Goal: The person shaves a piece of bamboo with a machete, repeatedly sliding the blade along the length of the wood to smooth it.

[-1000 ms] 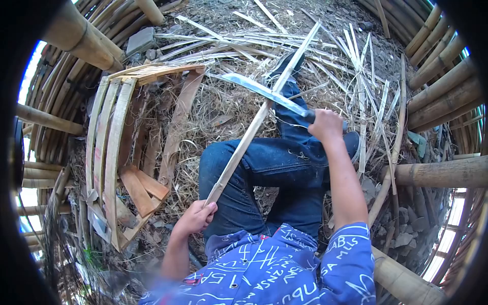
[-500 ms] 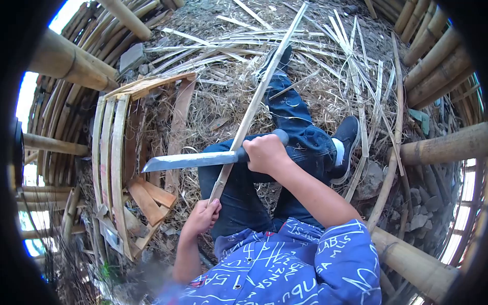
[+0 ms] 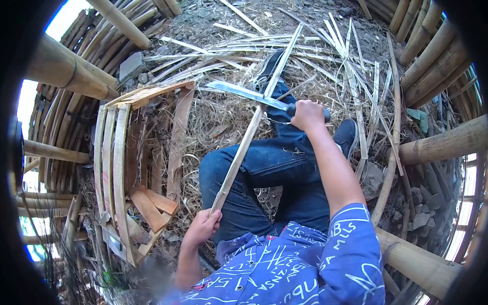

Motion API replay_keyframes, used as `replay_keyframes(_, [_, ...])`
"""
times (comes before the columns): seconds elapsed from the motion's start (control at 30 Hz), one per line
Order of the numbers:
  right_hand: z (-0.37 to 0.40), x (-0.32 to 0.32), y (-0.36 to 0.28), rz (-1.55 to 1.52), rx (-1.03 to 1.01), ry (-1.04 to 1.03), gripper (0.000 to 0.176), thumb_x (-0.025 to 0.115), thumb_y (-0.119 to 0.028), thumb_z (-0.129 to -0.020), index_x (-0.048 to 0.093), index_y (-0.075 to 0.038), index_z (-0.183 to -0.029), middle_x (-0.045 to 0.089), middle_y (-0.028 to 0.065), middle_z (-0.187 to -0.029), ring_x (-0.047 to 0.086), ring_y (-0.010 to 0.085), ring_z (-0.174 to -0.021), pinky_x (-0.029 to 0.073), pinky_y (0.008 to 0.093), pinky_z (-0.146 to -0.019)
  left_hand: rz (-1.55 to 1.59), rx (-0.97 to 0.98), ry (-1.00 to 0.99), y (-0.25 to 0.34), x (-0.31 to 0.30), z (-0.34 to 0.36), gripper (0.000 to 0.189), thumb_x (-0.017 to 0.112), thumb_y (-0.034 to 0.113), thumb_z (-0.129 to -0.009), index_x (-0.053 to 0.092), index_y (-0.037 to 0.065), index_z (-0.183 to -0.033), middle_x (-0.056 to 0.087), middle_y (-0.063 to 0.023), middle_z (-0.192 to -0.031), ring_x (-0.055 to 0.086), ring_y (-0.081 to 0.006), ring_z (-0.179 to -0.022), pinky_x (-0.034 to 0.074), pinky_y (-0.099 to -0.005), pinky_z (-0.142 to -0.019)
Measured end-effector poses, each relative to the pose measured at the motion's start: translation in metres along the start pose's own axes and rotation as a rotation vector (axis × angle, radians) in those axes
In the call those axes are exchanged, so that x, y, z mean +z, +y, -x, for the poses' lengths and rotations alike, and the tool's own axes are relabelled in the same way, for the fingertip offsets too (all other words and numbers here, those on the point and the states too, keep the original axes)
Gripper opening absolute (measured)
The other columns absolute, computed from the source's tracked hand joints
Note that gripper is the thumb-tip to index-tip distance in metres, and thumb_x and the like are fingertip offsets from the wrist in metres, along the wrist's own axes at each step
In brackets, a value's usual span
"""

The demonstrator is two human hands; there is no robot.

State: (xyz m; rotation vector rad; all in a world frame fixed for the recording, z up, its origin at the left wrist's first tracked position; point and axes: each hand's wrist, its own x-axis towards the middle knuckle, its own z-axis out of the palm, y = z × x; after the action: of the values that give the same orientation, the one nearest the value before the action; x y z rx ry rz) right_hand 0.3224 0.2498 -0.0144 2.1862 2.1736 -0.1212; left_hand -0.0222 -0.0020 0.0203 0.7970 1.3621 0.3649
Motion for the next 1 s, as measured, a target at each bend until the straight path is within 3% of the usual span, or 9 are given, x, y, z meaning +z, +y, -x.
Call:
replay_keyframes(0.17, [0.004, 0.017, -0.009, -0.101, 0.0, 0.023, 0.026, 0.067, -0.025, -0.068, 0.068, -0.006, -0.087, 0.07, 0.0172, -0.092, 0.069, 0.0332, -0.086, 0.055, 0.0427, -0.077, 0.051, -0.062, -0.012, -0.007, 0.005, 0.001, 0.034, 0.047, 0.03, -0.101, 0.053, 0.006, -0.079, 0.045, 0.0037, -0.059, 0.041, -0.0051, -0.05, 0.036, -0.0232, -0.044])
replay_keyframes(0.3, [0.021, 0.019, -0.023, -0.158, -0.07, 0.091, 0.023, 0.066, -0.025, -0.069, 0.066, -0.007, -0.083, 0.069, 0.017, -0.08, 0.069, 0.0348, -0.077, 0.055, 0.045, -0.072, 0.08, -0.016, -0.022, -0.003, 0.01, 0.001, 0.036, 0.044, 0.03, -0.102, 0.053, 0.003, -0.079, 0.042, 0.0035, -0.055, 0.038, -0.0053, -0.045, 0.034, -0.0235, -0.041])
replay_keyframes(0.47, [0.046, 0.003, -0.035, -0.186, -0.338, 0.11, 0.018, 0.067, -0.021, -0.066, 0.064, -0.008, -0.077, 0.067, 0.0159, -0.071, 0.068, 0.0328, -0.069, 0.054, 0.0431, -0.065, 0.128, -0.024, -0.009, -0.016, 0.01, 0.0, 0.033, 0.044, 0.029, -0.102, 0.053, 0.005, -0.081, 0.042, 0.0042, -0.056, 0.038, -0.0046, -0.046, 0.033, -0.0225, -0.041])
replay_keyframes(0.57, [0.028, 0.007, -0.023, -0.098, -0.355, 0.132, 0.016, 0.066, -0.019, -0.065, 0.065, -0.009, -0.078, 0.068, 0.0159, -0.074, 0.069, 0.0329, -0.073, 0.054, 0.0426, -0.067, 0.094, -0.025, 0.009, -0.029, 0.006, 0.007, 0.032, 0.046, 0.029, -0.102, 0.053, 0.005, -0.081, 0.042, 0.0044, -0.057, 0.038, -0.0045, -0.048, 0.032, -0.0225, -0.043])
replay_keyframes(0.63, [0.006, -0.002, -0.008, -0.065, -0.09, 0.063, 0.019, 0.066, -0.019, -0.067, 0.069, -0.008, -0.082, 0.07, 0.0169, -0.086, 0.069, 0.0328, -0.082, 0.055, 0.043, -0.073, 0.056, -0.023, 0.022, -0.035, 0.003, 0.017, 0.031, 0.048, 0.029, -0.101, 0.052, 0.006, -0.081, 0.044, 0.0043, -0.058, 0.039, -0.0048, -0.05, 0.033, -0.0225, -0.046])
replay_keyframes(0.7, [-0.017, 0.001, 0.01, -0.102, 0.116, 0.084, 0.021, 0.066, -0.02, -0.068, 0.069, -0.007, -0.084, 0.07, 0.0163, -0.088, 0.07, 0.0319, -0.084, 0.055, 0.0429, -0.075, -0.073, 0.051, 0.051, -0.041, -0.002, 0.023, 0.031, 0.047, 0.029, -0.101, 0.052, 0.006, -0.08, 0.046, 0.0037, -0.061, 0.041, -0.0052, -0.052, 0.034, -0.0222, -0.047])
replay_keyframes(0.8, [-0.025, -0.002, 0.011, -0.023, 0.096, 0.076, 0.022, 0.066, -0.021, -0.068, 0.069, -0.007, -0.085, 0.071, 0.0155, -0.088, 0.07, 0.0314, -0.087, 0.055, 0.043, -0.076, 0.007, -0.055, -0.018, -0.039, -0.01, 0.023, 0.03, 0.048, 0.029, -0.101, 0.052, 0.007, -0.082, 0.046, 0.004, -0.062, 0.041, -0.0049, -0.054, 0.035, -0.0219, -0.048])
replay_keyframes(0.9, [-0.018, -0.008, 0.002, -0.016, 0.029, 0.1, 0.023, 0.066, -0.022, -0.069, 0.069, -0.007, -0.086, 0.071, 0.0155, -0.086, 0.07, 0.0316, -0.085, 0.055, 0.0435, -0.076, 0.12, -0.078, -0.042, -0.045, -0.005, 0.021, 0.027, 0.046, 0.027, -0.102, 0.05, 0.009, -0.082, 0.04, 0.0062, -0.059, 0.034, -0.0029, -0.046, 0.028, -0.0204, -0.041])
replay_keyframes(1.0, [-0.001, 0.001, -0.007, -0.098, -0.055, 0.128, 0.021, 0.065, -0.022, -0.069, 0.067, -0.008, -0.084, 0.07, 0.0161, -0.082, 0.07, 0.0332, -0.078, 0.055, 0.0436, -0.072, 0.116, -0.063, -0.048, -0.047, -0.004, 0.019, 0.027, 0.047, 0.027, -0.102, 0.05, 0.008, -0.083, 0.04, 0.0063, -0.06, 0.034, -0.0024, -0.047, 0.027, -0.0199, -0.041])
